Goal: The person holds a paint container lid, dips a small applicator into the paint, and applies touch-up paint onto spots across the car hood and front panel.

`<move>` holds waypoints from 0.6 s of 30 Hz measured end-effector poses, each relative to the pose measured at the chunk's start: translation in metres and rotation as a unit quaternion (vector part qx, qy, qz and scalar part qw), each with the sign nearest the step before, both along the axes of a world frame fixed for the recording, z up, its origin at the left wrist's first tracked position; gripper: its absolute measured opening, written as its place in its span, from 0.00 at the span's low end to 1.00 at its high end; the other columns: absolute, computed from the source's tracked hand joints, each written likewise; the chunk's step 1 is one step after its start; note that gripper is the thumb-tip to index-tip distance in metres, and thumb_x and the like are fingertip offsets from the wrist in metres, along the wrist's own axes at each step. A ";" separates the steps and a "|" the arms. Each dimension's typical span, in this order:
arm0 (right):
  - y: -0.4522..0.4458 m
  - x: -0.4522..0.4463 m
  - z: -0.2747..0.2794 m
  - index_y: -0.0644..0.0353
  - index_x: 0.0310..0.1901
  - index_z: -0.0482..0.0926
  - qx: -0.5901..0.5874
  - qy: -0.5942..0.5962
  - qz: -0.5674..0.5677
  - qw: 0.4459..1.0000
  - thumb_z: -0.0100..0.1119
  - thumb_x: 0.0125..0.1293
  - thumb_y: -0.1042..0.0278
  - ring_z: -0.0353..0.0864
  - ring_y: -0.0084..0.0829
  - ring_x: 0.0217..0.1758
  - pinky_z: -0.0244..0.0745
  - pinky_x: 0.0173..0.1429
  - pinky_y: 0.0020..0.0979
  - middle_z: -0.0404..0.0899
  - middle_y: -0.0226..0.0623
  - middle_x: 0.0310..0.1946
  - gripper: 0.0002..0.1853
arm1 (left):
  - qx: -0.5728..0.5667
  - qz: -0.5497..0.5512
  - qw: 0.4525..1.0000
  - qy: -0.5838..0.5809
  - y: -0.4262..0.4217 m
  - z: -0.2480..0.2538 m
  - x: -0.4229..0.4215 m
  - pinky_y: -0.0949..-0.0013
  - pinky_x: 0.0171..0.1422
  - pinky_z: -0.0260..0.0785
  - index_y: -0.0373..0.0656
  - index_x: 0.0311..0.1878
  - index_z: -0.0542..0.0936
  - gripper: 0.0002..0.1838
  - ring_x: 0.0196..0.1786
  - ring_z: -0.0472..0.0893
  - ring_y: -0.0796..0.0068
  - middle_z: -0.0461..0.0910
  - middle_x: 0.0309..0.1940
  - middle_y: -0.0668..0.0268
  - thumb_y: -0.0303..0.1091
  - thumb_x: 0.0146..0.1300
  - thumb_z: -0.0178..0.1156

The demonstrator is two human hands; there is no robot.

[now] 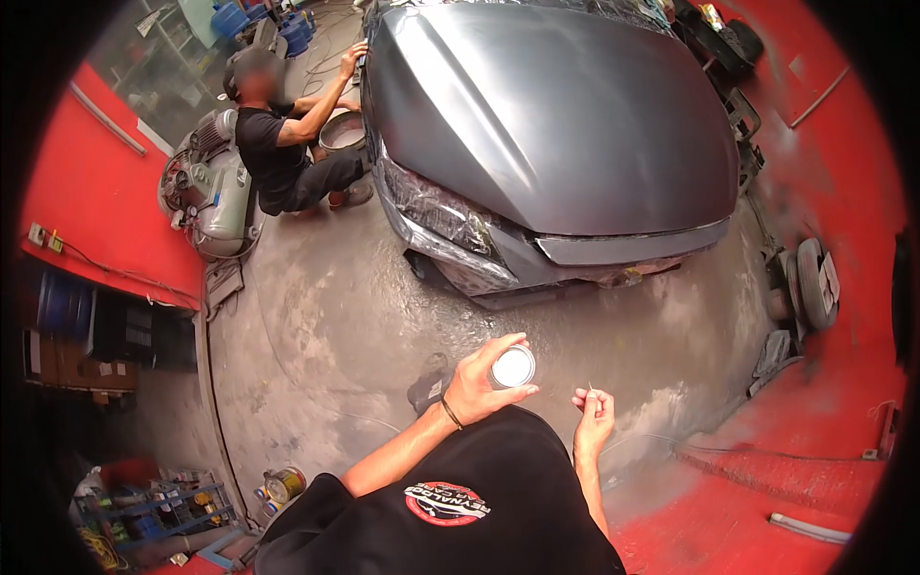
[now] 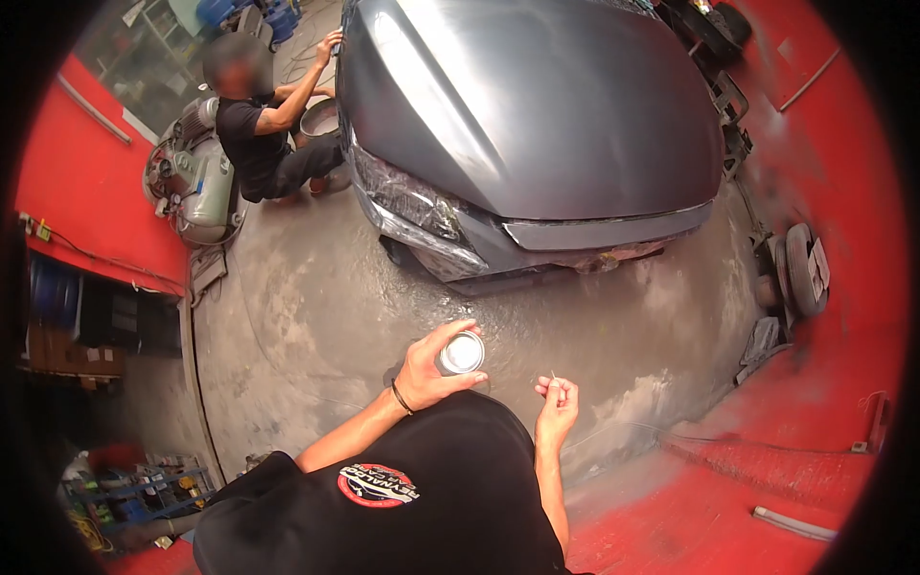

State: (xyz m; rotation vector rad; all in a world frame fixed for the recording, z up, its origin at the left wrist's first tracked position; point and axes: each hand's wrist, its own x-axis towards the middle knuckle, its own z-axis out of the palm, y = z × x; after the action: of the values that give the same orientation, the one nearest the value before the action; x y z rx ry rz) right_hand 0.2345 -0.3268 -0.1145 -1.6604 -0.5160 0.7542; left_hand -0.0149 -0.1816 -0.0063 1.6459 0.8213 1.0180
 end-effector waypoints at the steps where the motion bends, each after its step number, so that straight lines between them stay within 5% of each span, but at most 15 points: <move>1: 0.004 -0.008 -0.004 0.63 0.55 0.79 0.003 0.010 -0.006 1.000 0.58 0.88 0.68 0.91 0.28 0.42 0.90 0.56 0.34 0.92 0.42 0.46 0.07 | 0.007 -0.002 1.000 0.002 0.005 -0.001 -0.008 0.58 0.71 0.80 0.40 0.78 0.76 0.46 0.66 0.88 0.58 0.87 0.65 0.54 0.36 0.57 0.87; 18: 0.084 -0.141 -0.003 0.64 0.53 0.80 -0.005 0.033 0.007 0.999 0.58 0.88 0.69 0.90 0.29 0.43 0.88 0.56 0.33 0.92 0.44 0.46 0.06 | 0.027 -0.013 0.999 0.040 0.094 0.002 -0.132 0.64 0.69 0.81 0.36 0.87 0.66 0.56 0.63 0.89 0.67 0.86 0.69 0.51 0.28 0.56 0.87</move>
State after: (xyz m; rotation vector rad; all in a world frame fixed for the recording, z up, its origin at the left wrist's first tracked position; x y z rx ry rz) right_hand 0.0937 -0.2426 -0.1171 -1.6365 -0.4794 0.8194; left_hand -0.1472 -0.0878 -0.0046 1.7480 0.8285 0.9686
